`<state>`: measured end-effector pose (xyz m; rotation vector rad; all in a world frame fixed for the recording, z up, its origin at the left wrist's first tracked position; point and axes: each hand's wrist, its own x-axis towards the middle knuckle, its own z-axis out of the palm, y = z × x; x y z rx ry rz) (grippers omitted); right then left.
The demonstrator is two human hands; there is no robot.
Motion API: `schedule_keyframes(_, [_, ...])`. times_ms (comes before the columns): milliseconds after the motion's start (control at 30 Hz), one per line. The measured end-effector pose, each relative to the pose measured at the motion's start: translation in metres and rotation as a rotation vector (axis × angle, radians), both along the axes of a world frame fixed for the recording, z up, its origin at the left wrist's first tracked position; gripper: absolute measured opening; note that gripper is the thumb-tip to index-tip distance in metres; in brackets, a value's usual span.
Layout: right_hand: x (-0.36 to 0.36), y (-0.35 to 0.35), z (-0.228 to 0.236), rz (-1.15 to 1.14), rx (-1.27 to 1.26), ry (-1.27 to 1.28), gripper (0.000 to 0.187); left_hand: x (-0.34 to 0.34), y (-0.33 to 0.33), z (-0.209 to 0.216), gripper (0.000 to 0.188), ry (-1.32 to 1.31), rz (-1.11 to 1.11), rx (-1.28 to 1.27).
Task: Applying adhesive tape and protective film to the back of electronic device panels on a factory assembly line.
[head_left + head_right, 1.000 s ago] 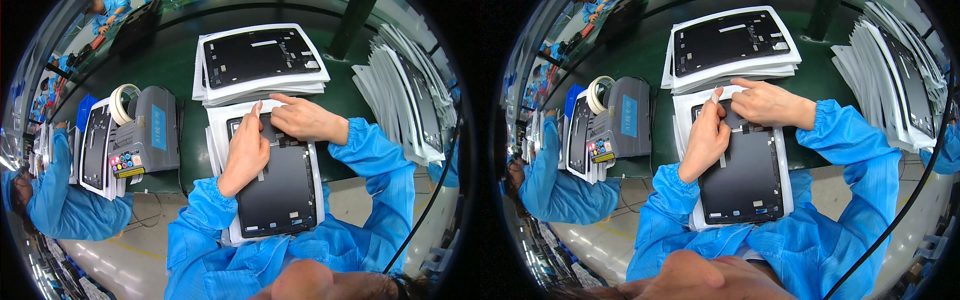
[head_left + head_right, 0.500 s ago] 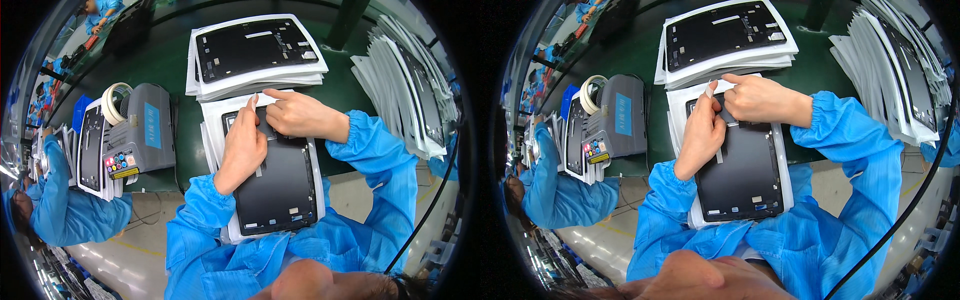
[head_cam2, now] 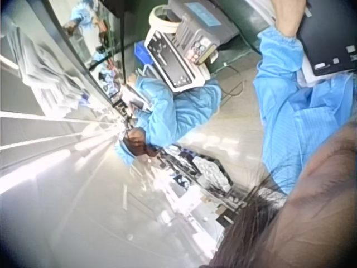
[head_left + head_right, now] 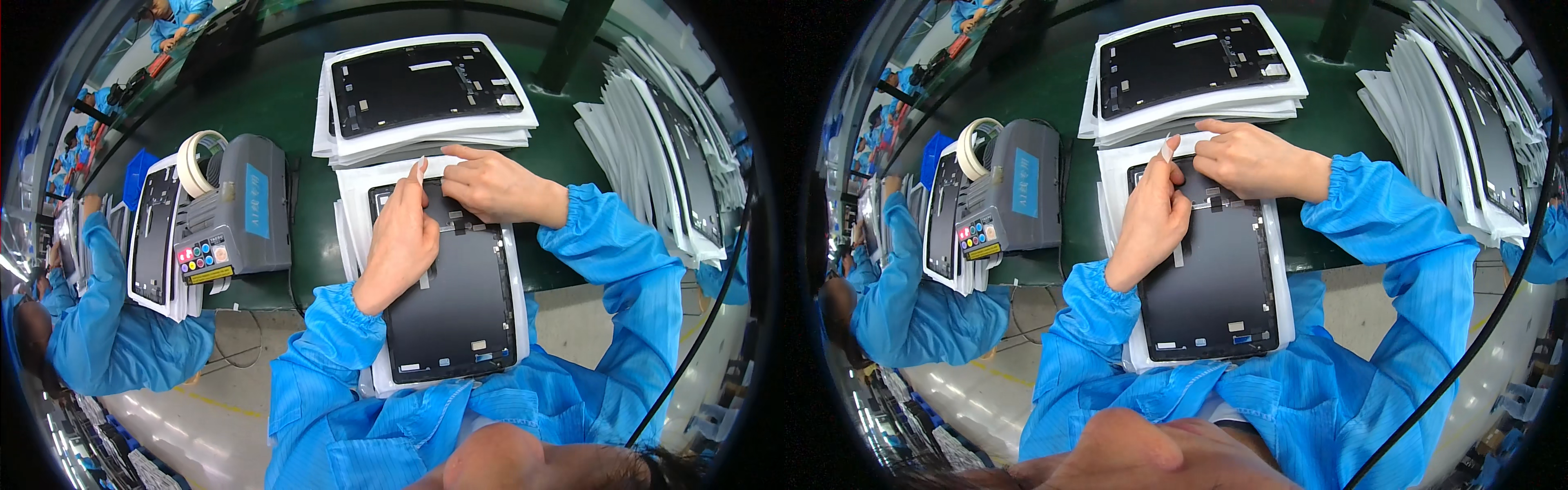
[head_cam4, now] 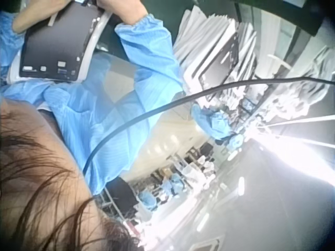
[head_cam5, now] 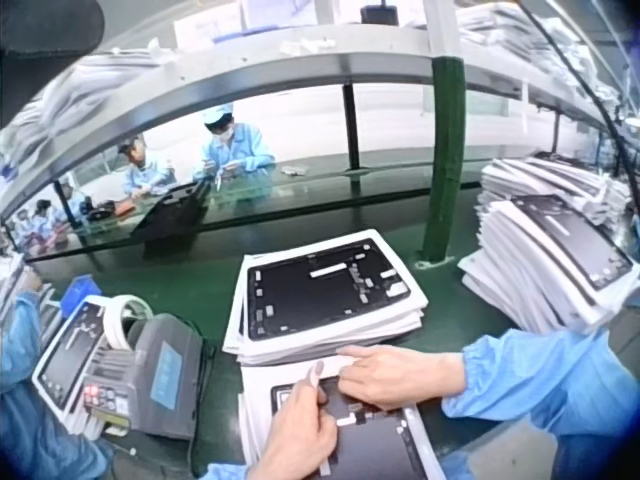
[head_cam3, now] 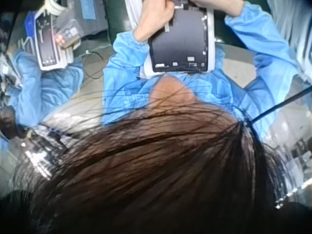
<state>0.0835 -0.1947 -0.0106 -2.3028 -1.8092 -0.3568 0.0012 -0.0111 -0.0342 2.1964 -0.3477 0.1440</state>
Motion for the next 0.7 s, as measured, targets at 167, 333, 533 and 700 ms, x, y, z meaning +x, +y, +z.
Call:
schedule_keyframes(167, [0.003, -0.008, -0.013, -0.144, 0.195, 0.222, 0.011, -0.002, 0.0, 0.002, 0.065, -0.007, 0.0, 0.002])
schedule_keyframes(333, [-0.01, -0.006, -0.006, -0.074, 0.08, -0.064, 0.006, -0.002, 0.0, -0.003, 0.066, -0.027, 0.014, 0.01])
schedule_keyframes(533, [-0.012, 0.003, -0.011, -0.02, -0.032, -0.279, 0.005, -0.002, 0.0, -0.006, 0.066, -0.031, 0.028, -0.016])
schedule_keyframes(700, [-0.008, 0.0, -0.008, -0.089, 0.031, -0.114, 0.01, -0.001, 0.0, -0.001, 0.066, -0.033, -0.003, 0.0])
